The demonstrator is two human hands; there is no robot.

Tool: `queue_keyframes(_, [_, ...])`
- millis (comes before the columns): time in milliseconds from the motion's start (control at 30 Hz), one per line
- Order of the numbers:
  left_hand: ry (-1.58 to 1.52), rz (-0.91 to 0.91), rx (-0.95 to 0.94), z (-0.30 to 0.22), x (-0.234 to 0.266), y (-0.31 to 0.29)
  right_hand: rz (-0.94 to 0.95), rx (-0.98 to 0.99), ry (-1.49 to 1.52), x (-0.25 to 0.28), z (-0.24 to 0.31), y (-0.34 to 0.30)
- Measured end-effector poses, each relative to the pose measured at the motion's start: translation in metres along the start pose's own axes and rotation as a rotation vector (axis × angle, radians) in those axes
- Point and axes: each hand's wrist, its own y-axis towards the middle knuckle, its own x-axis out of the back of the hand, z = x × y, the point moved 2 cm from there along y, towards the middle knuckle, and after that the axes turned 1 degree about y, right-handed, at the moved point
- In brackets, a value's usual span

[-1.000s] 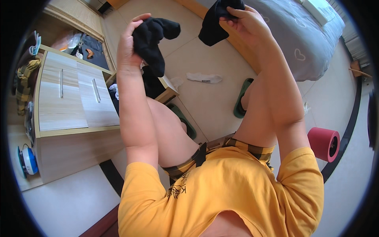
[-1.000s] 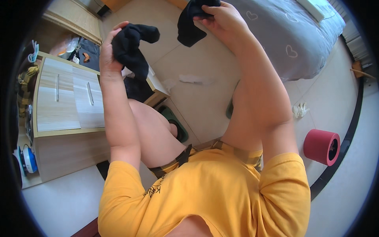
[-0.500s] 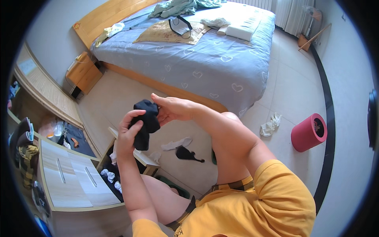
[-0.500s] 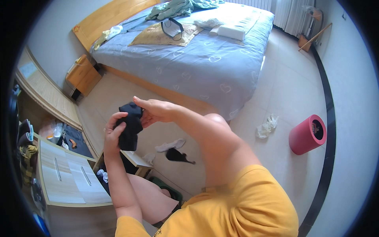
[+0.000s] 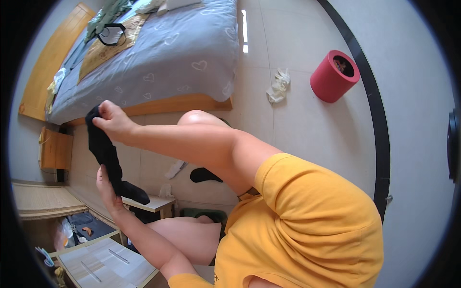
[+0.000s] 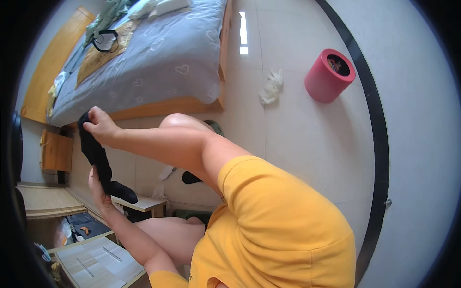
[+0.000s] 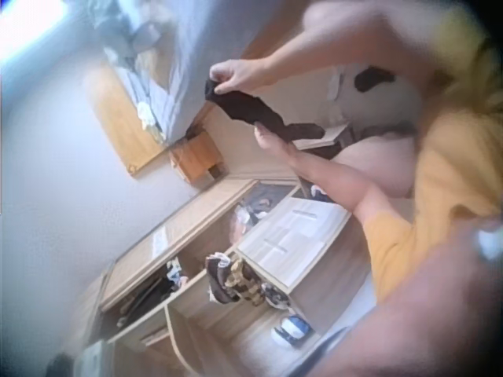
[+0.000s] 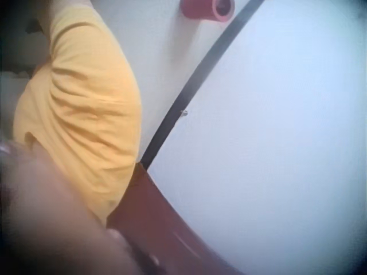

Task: The person folds several pieces of clothing, including a light-colored cloth, black underwear, and socks, while sitting on the floor. The folded items are placed into an open drawer of a nearby cabinet.

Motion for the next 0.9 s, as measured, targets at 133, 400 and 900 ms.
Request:
queue_keyframes(133, [0.087, -0.126, -0.076, 0.007, -0.002, 0.008, 0.128, 0.105, 0.103, -0.019, 0.001, -0.008])
queue_keyframes(400, [0.918, -0.635, -0.533, -0.015, -0.022, -0.004, -0.123, -0.262, -0.016, -0.001, 0.032, -0.005])
queue_keyframes(900, [-0.584, 0.046, -0.171, -0.011, -0.025, -0.018, 0.564, -0.326, -0.078, -0.032, 0.009, -0.048])
